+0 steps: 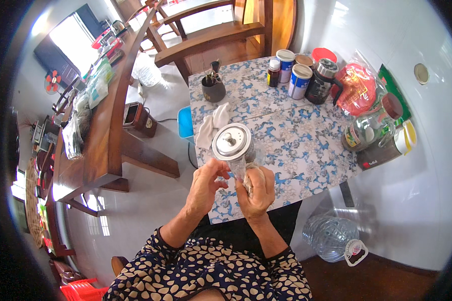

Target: The person sits at a table and wipes several glass jars and containers with a white cloth. They handle each item individually, wiping the lids and bodies of the jars, including a large jar with a red lid and a smaller jar with a yellow lid, before placing them back on the table.

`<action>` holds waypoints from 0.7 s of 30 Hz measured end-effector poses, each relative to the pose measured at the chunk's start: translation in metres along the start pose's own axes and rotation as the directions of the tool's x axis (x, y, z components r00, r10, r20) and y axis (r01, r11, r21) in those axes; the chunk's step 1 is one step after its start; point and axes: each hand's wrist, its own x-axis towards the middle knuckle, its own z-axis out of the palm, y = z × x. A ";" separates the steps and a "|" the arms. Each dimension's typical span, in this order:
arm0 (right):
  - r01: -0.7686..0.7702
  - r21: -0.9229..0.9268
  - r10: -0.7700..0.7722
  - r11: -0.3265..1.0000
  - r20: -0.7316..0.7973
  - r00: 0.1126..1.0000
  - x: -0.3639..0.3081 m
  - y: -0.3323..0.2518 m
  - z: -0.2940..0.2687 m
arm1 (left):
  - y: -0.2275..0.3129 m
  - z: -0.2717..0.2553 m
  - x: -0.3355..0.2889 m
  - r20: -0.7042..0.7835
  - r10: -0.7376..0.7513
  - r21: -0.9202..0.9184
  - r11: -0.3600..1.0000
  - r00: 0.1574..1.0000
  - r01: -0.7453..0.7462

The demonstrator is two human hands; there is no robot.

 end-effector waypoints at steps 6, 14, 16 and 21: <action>-0.053 -0.010 0.053 0.999 -0.022 0.998 -0.016 -0.005 0.012 | -0.018 0.007 0.006 -0.059 0.169 0.154 0.975 0.984 -0.158; -0.168 0.179 0.146 0.970 0.126 0.981 -0.022 0.006 0.011 | -0.015 -0.006 0.011 -0.022 0.101 0.113 0.989 0.995 -0.098; -0.312 0.278 0.264 0.908 0.197 0.944 -0.031 0.015 0.008 | -0.019 -0.011 0.013 -0.014 0.044 0.063 0.997 0.999 -0.043; -0.584 0.359 0.551 0.728 0.201 0.810 -0.031 0.025 -0.002 | -0.034 -0.018 0.011 -0.015 -0.025 0.083 0.996 1.000 0.026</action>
